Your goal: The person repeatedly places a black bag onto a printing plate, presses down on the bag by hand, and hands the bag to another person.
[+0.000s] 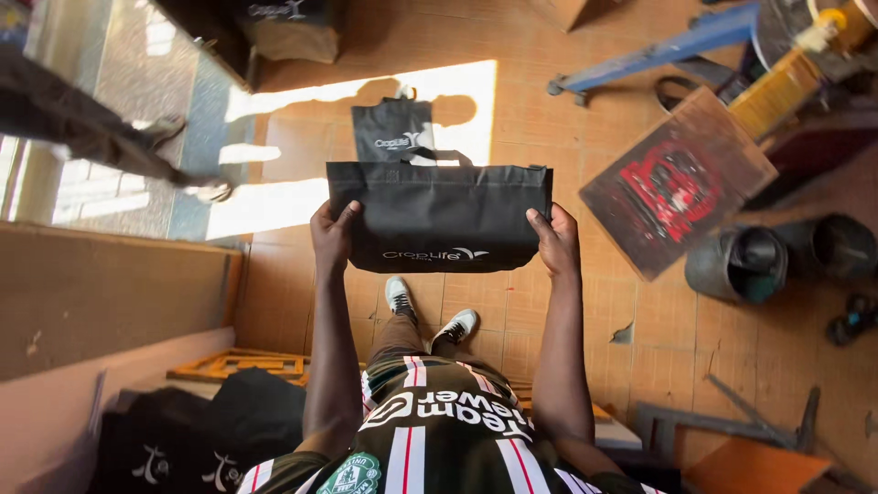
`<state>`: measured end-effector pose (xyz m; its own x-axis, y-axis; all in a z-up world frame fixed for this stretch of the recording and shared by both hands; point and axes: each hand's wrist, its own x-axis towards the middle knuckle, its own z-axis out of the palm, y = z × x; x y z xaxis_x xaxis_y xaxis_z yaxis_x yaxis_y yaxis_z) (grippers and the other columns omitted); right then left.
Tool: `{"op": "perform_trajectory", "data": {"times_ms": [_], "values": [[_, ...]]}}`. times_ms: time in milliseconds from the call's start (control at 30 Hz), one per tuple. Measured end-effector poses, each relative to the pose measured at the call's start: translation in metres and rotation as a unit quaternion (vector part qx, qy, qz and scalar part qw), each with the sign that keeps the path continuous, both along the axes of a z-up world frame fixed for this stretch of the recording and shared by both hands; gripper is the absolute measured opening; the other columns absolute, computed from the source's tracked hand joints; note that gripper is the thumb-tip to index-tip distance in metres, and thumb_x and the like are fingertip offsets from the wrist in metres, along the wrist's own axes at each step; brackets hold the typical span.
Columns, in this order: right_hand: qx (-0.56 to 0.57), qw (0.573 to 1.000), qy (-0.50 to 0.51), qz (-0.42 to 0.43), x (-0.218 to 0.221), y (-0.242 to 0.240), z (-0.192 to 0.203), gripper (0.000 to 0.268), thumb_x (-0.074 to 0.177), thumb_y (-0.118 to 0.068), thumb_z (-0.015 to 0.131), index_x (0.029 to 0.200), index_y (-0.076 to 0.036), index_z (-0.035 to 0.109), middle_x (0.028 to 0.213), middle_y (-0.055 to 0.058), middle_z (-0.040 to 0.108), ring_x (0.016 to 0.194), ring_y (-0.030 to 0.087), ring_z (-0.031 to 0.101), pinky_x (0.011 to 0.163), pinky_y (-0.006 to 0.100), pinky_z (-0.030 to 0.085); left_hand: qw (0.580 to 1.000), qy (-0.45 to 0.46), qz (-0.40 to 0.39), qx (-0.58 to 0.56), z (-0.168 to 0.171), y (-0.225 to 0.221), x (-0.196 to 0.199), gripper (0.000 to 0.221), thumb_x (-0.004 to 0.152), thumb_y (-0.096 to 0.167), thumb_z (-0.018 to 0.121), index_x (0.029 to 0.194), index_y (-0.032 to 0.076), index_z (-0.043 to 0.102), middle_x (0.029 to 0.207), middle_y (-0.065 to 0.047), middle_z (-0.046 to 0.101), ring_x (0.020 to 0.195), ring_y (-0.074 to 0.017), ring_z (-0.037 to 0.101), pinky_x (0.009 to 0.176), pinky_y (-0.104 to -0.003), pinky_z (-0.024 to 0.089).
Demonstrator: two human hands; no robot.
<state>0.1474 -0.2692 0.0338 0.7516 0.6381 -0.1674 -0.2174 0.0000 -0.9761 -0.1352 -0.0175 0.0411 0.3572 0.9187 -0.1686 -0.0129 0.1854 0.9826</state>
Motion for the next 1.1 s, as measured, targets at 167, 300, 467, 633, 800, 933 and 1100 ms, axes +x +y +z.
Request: {"op": "perform_trajectory", "data": {"times_ms": [167, 300, 467, 633, 800, 933, 1100], "values": [[0.026, 0.995, -0.048, 0.080, -0.035, 0.107, 0.003, 0.010, 0.100, -0.010, 0.069, 0.092, -0.004, 0.069, 0.075, 0.007, 0.069, 0.070, 0.011, 0.068, 0.066, 0.029, 0.061, 0.989, -0.015, 0.137, 0.058, -0.058, 0.056, -0.091, 0.028, 0.106, 0.022, 0.066, 0.081, 0.009, 0.064, 0.067, -0.001, 0.060, 0.062, -0.0075, 0.057, 0.062, -0.023, 0.050], [0.030, 0.981, -0.118, 0.148, -0.073, 0.202, -0.020, 0.020, 0.104, -0.012, 0.065, 0.085, -0.008, 0.066, 0.067, 0.003, 0.063, 0.061, 0.008, 0.061, 0.060, 0.025, 0.056, 0.954, -0.052, 0.272, 0.113, 0.005, 0.089, -0.147, 0.039, 0.108, 0.026, 0.061, 0.072, 0.011, 0.060, 0.058, 0.001, 0.054, 0.050, -0.0056, 0.051, 0.051, -0.020, 0.047], [0.037, 0.967, -0.137, 0.210, -0.146, 0.309, 0.003, 0.028, 0.107, -0.018, 0.061, 0.080, -0.010, 0.062, 0.062, 0.000, 0.059, 0.055, 0.007, 0.057, 0.056, 0.020, 0.051, 0.920, -0.053, 0.368, 0.121, -0.113, 0.163, -0.270, 0.039, 0.105, 0.019, 0.063, 0.067, 0.012, 0.057, 0.054, 0.000, 0.051, 0.045, -0.0063, 0.049, 0.046, -0.021, 0.043], [0.069, 0.956, -0.118, 0.259, -0.219, 0.395, 0.073, 0.025, 0.108, -0.017, 0.060, 0.083, -0.012, 0.063, 0.063, -0.001, 0.058, 0.056, 0.006, 0.057, 0.057, 0.020, 0.052, 0.881, -0.036, 0.455, 0.125, -0.096, 0.191, -0.314, 0.040, 0.101, 0.018, 0.063, 0.063, 0.012, 0.057, 0.050, -0.001, 0.050, 0.041, -0.0069, 0.048, 0.042, -0.021, 0.041], [0.071, 0.939, -0.127, 0.312, -0.209, 0.489, -0.008, 0.031, 0.109, -0.017, 0.062, 0.080, -0.009, 0.058, 0.060, 0.002, 0.058, 0.053, 0.006, 0.056, 0.053, 0.020, 0.049, 0.853, -0.023, 0.513, 0.098, -0.062, 0.210, -0.320, 0.039, 0.100, 0.017, 0.064, 0.062, 0.011, 0.059, 0.050, 0.001, 0.051, 0.041, -0.0059, 0.048, 0.043, -0.021, 0.042], [0.061, 0.936, -0.097, 0.333, -0.249, 0.521, 0.046, 0.030, 0.109, -0.014, 0.060, 0.079, -0.007, 0.060, 0.058, 0.002, 0.057, 0.049, 0.007, 0.057, 0.052, 0.019, 0.049, 0.840, 0.015, 0.535, 0.089, -0.098, 0.230, -0.334, 0.040, 0.101, 0.016, 0.064, 0.061, 0.012, 0.059, 0.050, 0.003, 0.049, 0.042, -0.0051, 0.045, 0.043, -0.021, 0.040], [-0.014, 0.946, -0.026, 0.322, -0.254, 0.565, 0.054, 0.031, 0.105, -0.019, 0.066, 0.078, -0.007, 0.059, 0.053, 0.006, 0.056, 0.042, 0.012, 0.059, 0.043, 0.023, 0.048, 0.838, 0.041, 0.544, 0.015, -0.076, 0.252, -0.315, 0.039, 0.097, 0.020, 0.067, 0.060, 0.014, 0.057, 0.049, 0.002, 0.048, 0.041, -0.0078, 0.043, 0.042, -0.024, 0.035]]}}
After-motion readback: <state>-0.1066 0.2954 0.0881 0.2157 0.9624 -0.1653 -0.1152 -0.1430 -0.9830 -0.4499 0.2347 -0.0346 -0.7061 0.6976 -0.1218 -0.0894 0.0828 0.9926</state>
